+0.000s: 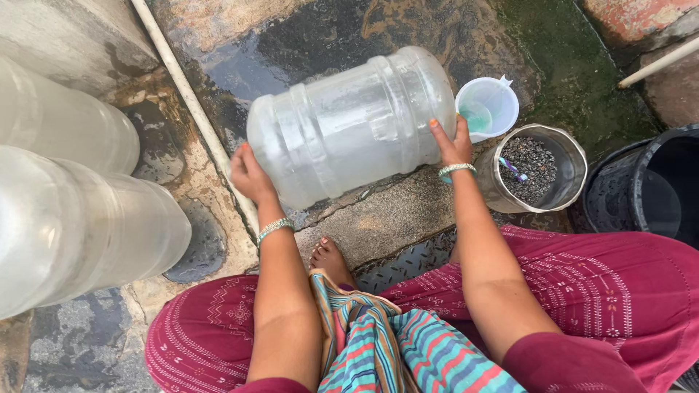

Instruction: The person scrubs the exterior of a large plastic water dispenser bottle with a yellow sponge, then rinses it by shaking water inside and pouring it out. The person repeats this process for multiple bottles.

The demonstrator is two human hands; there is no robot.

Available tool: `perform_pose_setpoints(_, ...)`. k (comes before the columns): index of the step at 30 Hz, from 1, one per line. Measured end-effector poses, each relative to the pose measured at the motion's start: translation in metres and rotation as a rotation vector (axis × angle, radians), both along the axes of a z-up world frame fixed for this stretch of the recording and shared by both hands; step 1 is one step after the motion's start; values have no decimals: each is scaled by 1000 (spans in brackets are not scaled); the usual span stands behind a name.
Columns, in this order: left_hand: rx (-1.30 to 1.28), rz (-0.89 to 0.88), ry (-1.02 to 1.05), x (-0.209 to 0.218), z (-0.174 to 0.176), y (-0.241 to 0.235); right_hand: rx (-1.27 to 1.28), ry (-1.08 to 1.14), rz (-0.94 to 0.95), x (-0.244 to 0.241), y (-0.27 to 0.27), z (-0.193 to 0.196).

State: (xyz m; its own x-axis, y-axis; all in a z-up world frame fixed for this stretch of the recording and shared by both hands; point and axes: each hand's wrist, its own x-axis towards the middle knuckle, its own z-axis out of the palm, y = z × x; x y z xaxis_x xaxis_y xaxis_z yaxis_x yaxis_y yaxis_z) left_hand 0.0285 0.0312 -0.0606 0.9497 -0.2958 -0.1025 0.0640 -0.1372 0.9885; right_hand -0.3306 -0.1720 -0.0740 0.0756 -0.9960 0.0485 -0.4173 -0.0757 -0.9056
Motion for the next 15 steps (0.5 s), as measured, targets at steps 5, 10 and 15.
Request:
perform_pose_setpoints(5,302,-139,-144,-14,21,2,112,314,-109,12,-28,5)
perform_pose_setpoints(10,480,-177,-247,-4,36,-5,199,439,-27,-6,-117,-13)
perform_pose_setpoints(15,509,-65,-241,-13,39,-10,111,902,-28,-62,-190,-60)
